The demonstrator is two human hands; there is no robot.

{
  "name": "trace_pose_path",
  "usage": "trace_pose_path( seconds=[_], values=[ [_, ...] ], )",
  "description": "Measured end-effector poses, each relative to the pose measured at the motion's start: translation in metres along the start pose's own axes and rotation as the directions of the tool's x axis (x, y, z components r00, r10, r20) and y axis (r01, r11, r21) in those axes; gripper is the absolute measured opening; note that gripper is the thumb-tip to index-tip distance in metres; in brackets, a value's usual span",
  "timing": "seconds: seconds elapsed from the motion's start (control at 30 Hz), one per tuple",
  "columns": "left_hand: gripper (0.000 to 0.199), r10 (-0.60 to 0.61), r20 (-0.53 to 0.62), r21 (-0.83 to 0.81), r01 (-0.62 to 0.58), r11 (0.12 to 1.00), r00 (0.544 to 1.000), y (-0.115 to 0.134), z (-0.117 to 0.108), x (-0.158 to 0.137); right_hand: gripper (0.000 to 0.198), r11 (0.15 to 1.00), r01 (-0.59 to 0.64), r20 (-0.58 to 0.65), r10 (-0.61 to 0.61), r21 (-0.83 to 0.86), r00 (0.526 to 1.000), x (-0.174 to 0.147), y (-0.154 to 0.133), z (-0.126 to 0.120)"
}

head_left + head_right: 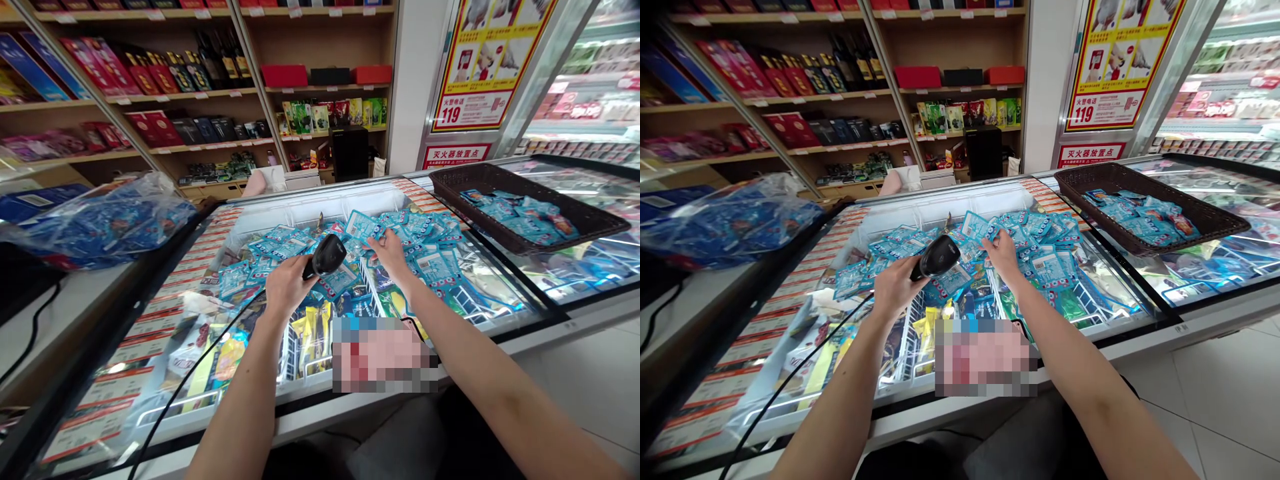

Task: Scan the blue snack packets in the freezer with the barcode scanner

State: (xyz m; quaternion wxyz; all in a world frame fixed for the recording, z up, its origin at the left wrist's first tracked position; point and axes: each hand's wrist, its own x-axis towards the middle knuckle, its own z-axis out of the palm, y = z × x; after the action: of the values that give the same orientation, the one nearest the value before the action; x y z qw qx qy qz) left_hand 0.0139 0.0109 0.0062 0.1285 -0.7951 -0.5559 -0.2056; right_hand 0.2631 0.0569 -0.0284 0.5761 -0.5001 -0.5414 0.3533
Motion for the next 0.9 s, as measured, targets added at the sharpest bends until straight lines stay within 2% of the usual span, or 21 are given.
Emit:
trace_pose_path(
  seconds=[0.07, 0.13, 0.27, 0.37, 0.53, 0.63, 0.73, 0.9],
  values=[
    [0.035, -0.015, -0.022, 0.011, 0.015, 1.0, 1.0, -0.003, -0.001, 0.0, 0.031, 0.997, 0.01, -0.073, -0.016, -0.082, 0.997, 0.002, -0.002, -0.006],
    [0.035, -0.044, -0.051, 0.026, 0.046, 0.999, 0.998, -0.006, -0.001, 0.0, 0.029, 0.964, -0.003, -0.165, -0.043, -0.268, 0.985, 0.004, -0.003, -0.013],
    [0.034, -0.103, -0.083, 0.054, 0.108, 0.993, 0.991, -0.01, -0.004, -0.001, 0.03, 0.794, -0.09, -0.279, -0.103, -0.602, 0.955, 0.006, -0.003, -0.026],
    [0.034, -0.099, -0.088, 0.051, 0.104, 0.993, 0.991, -0.011, -0.006, -0.001, 0.043, 0.704, -0.147, -0.322, -0.121, -0.695, 0.939, 0.005, -0.003, -0.029],
    [0.034, -0.099, -0.091, 0.079, 0.106, 0.991, 0.991, -0.011, -0.007, -0.001, 0.059, 0.633, -0.089, -0.305, -0.242, -0.769, 0.921, -0.001, -0.011, -0.03],
    [0.035, -0.109, -0.084, 0.081, 0.116, 0.99, 0.99, -0.011, -0.008, -0.001, 0.051, 0.544, -0.01, -0.24, -0.353, -0.839, 0.904, -0.006, -0.017, -0.028],
    [0.036, -0.115, -0.088, 0.063, 0.121, 0.991, 0.989, -0.012, -0.009, -0.001, 0.039, 0.468, 0.143, -0.073, -0.414, -0.872, 0.907, -0.011, -0.02, -0.023],
    [0.038, -0.156, -0.087, 0.056, 0.162, 0.985, 0.984, -0.015, -0.011, -0.002, 0.031, 0.442, 0.395, 0.204, -0.418, -0.806, 0.885, -0.015, -0.017, -0.012]
  ],
)
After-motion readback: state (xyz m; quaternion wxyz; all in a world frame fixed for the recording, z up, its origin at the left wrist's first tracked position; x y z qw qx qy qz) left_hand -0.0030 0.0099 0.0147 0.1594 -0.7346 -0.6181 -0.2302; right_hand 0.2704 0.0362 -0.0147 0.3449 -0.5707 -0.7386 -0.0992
